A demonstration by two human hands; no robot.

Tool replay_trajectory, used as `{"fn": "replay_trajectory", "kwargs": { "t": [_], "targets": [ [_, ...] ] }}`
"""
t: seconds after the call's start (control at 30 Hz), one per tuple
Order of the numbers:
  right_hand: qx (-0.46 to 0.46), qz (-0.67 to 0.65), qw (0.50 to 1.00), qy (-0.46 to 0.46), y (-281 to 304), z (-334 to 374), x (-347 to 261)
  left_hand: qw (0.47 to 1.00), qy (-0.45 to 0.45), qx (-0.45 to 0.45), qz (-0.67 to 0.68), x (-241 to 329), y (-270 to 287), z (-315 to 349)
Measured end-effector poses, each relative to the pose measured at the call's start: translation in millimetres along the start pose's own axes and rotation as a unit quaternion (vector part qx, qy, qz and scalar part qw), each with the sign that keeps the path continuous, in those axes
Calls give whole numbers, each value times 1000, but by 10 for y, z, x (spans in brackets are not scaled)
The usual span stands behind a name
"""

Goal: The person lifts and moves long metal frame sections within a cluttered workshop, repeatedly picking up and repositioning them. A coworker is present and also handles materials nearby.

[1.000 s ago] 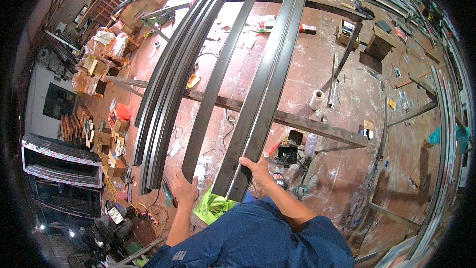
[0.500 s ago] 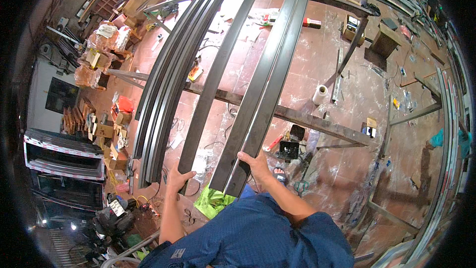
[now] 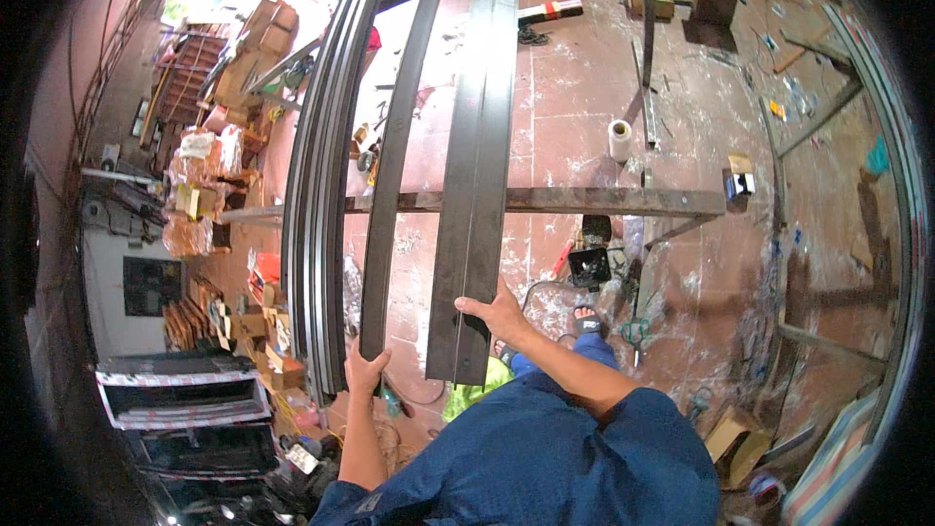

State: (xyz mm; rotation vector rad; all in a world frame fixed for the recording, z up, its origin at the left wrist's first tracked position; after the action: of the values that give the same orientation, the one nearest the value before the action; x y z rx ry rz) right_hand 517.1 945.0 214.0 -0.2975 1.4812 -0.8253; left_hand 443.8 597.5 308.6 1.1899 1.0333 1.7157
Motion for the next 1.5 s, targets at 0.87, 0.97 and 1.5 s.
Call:
{"fn": "replay_trajectory", "kwargs": {
  "t": [0.87, 0.97, 1.5],
  "targets": [
    [2, 23, 999, -27, -92, 53, -35, 996, -68, 10, 52, -133, -108, -89],
    [-4, 67, 998, -6, 49, 1, 13, 956, -16, 272, -109, -110, 546, -261],
    [2, 122, 992, 14, -20, 30, -87, 908, 141, -237, 316, -755, -28, -306]
  ]
}}
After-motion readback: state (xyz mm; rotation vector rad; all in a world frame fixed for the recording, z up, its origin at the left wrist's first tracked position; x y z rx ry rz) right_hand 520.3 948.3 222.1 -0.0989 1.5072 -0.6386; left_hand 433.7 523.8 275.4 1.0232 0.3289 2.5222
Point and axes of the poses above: each hand's wrist, its own z-axis away from the middle knuckle, its own y-axis out of the back of the hand, x = y × z, the point moved 9 cm from there along -z, towards the middle knuckle, and after that the axes turned 13 degrees about y, right-handed, at the moved point
